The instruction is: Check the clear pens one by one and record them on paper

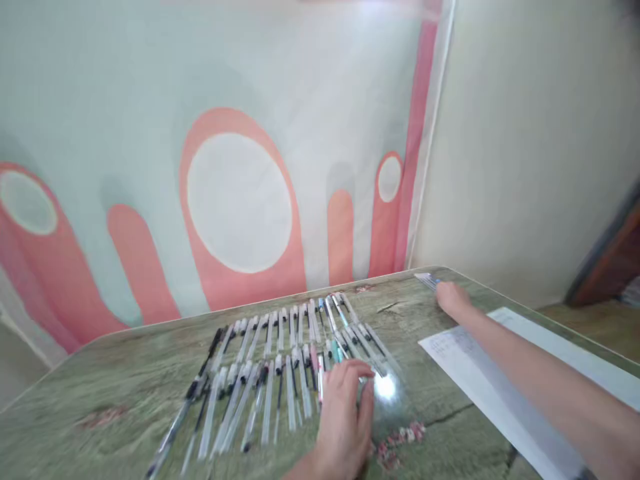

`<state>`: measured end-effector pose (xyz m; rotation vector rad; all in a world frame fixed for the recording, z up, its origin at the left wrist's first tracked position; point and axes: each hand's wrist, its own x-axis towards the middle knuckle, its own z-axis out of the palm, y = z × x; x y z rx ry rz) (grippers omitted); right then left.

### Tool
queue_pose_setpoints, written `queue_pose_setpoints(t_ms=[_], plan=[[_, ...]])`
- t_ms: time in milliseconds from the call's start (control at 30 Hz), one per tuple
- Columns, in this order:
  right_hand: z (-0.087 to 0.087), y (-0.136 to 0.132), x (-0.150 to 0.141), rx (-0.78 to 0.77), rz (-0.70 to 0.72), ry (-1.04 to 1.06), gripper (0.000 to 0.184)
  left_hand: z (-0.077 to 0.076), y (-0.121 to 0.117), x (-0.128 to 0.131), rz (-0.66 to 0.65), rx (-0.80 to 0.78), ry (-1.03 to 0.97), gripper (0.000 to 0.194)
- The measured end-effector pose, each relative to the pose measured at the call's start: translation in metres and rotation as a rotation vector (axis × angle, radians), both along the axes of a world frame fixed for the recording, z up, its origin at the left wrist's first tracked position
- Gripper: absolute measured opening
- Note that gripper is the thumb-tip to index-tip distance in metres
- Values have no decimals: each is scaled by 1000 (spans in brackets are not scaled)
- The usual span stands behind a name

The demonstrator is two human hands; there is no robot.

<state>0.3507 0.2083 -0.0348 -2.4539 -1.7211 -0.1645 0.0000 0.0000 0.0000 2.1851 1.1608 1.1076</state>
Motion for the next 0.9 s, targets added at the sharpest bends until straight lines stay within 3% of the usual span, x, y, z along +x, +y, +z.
queue_pose_setpoints(t_ms=[300,467,667,800,900], plan=[[2,-6,-3,9,-17,49,29,-1,-2,0,12,-33,-43,16],[13,-19,-16,57,13,91,30,-3,0,-1,7,-40,-90,18],[21,-51,-76,30,333,248,22,-5,3,0,-18,-54,-126,19],[16,-90,-124,-68,659,596,25,-3,1,0,-23,-3,-91,20],[14,-110,-146,6,710,541,24,-3,0,-1,-27,21,-78,21]])
